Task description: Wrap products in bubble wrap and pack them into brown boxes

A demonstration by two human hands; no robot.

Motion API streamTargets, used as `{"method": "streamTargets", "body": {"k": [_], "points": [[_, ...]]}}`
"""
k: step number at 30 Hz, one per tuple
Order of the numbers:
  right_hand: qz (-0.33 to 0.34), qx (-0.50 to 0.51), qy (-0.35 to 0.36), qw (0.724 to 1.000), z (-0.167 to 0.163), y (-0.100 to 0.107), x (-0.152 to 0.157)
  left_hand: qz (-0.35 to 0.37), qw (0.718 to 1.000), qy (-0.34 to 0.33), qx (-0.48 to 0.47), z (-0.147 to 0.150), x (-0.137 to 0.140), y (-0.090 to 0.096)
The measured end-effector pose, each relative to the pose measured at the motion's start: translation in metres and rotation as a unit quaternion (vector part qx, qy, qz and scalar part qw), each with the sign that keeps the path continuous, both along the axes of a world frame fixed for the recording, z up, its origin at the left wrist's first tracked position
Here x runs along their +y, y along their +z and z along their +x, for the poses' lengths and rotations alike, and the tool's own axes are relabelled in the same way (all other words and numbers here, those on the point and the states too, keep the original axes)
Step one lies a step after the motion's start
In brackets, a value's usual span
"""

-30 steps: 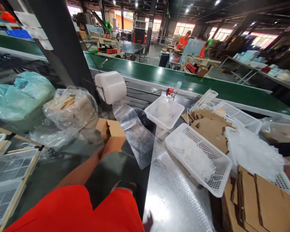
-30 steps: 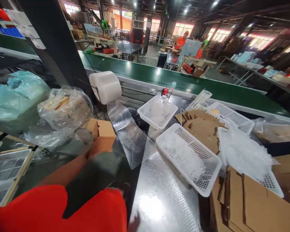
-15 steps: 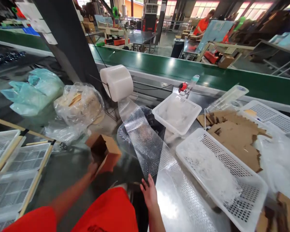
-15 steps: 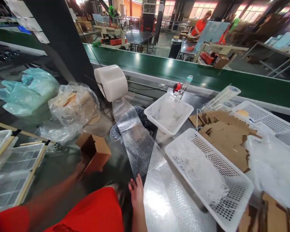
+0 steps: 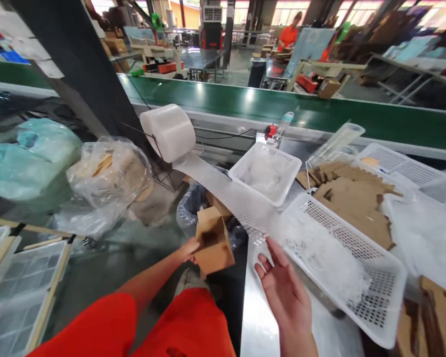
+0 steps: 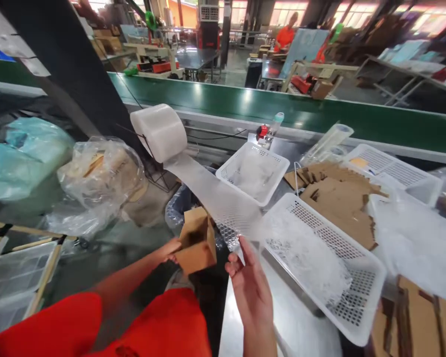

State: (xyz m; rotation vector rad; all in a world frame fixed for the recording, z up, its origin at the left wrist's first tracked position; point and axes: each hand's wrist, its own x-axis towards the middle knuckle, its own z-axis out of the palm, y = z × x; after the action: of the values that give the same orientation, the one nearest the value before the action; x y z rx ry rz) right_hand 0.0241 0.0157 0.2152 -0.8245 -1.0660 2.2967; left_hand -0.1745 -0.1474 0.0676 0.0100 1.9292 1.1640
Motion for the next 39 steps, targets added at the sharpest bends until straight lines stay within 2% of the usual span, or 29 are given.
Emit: {"method": "streamTargets", "body": {"k": [3, 6, 9, 11, 12, 13, 14, 17, 18, 20, 22, 24, 27, 29, 31, 35, 39], "points": [[-0.027, 0.010, 0.040, 0.999, 0.008, -0.008, -0.018, 0.018, 0.999, 0.039, -0.022, -0.030, 0.048, 0.007], [-0.064, 0.000, 0.075, 0.995, 0.019, -0.030, -0.048, 0.052, 0.995, 0.087, 0.002, -0.044, 0.084, 0.012], [-0.064, -0.064, 0.088, 0.992, 0.039, -0.066, -0.074, 0.077, 0.993, 0.087, 0.016, -0.029, 0.092, 0.010], [-0.009, -0.159, 0.048, 0.986, 0.059, -0.096, -0.081, 0.073, 0.995, 0.061, 0.012, -0.010, 0.084, 0.004], [0.038, -0.226, 0.011, 0.973, 0.071, -0.111, -0.080, 0.066, 0.997, 0.045, 0.010, -0.001, 0.079, 0.001], [0.098, -0.299, -0.027, 0.949, 0.085, -0.125, -0.078, 0.058, 0.998, 0.028, 0.011, 0.007, 0.074, -0.002], [0.163, -0.375, -0.056, 0.911, 0.099, -0.138, -0.074, 0.052, 0.998, 0.012, 0.016, 0.013, 0.071, -0.004], [0.317, -0.568, -0.049, 0.758, 0.140, -0.170, -0.057, 0.049, 0.996, -0.031, 0.065, 0.021, 0.078, -0.006], [0.342, -0.613, -0.029, 0.712, 0.152, -0.178, -0.052, 0.050, 0.994, -0.042, 0.092, 0.022, 0.084, -0.003], [0.352, -0.677, 0.001, 0.646, 0.170, -0.191, -0.045, 0.057, 0.986, -0.056, 0.147, 0.025, 0.096, 0.004], [0.332, -0.716, 0.026, 0.614, 0.184, -0.200, -0.041, 0.079, 0.969, -0.097, 0.212, 0.034, 0.104, 0.014], [0.299, -0.734, 0.051, 0.607, 0.196, -0.204, -0.039, 0.114, 0.925, -0.207, 0.298, 0.049, 0.106, 0.024], [0.263, -0.743, 0.040, 0.615, 0.213, -0.205, -0.039, 0.154, 0.797, -0.432, 0.394, 0.079, 0.106, 0.033], [0.249, -0.750, -0.001, 0.613, 0.224, -0.202, -0.037, 0.144, 0.725, -0.544, 0.397, 0.098, 0.111, 0.031], [0.230, -0.762, -0.048, 0.603, 0.234, -0.197, -0.032, 0.102, 0.673, -0.622, 0.387, 0.113, 0.120, 0.020], [0.165, -0.784, -0.141, 0.581, 0.255, -0.191, -0.020, -0.006, 0.610, -0.716, 0.340, 0.132, 0.135, -0.020], [0.110, -0.774, -0.212, 0.586, 0.274, -0.188, -0.017, -0.082, 0.567, -0.758, 0.311, 0.138, 0.135, -0.059]]}}
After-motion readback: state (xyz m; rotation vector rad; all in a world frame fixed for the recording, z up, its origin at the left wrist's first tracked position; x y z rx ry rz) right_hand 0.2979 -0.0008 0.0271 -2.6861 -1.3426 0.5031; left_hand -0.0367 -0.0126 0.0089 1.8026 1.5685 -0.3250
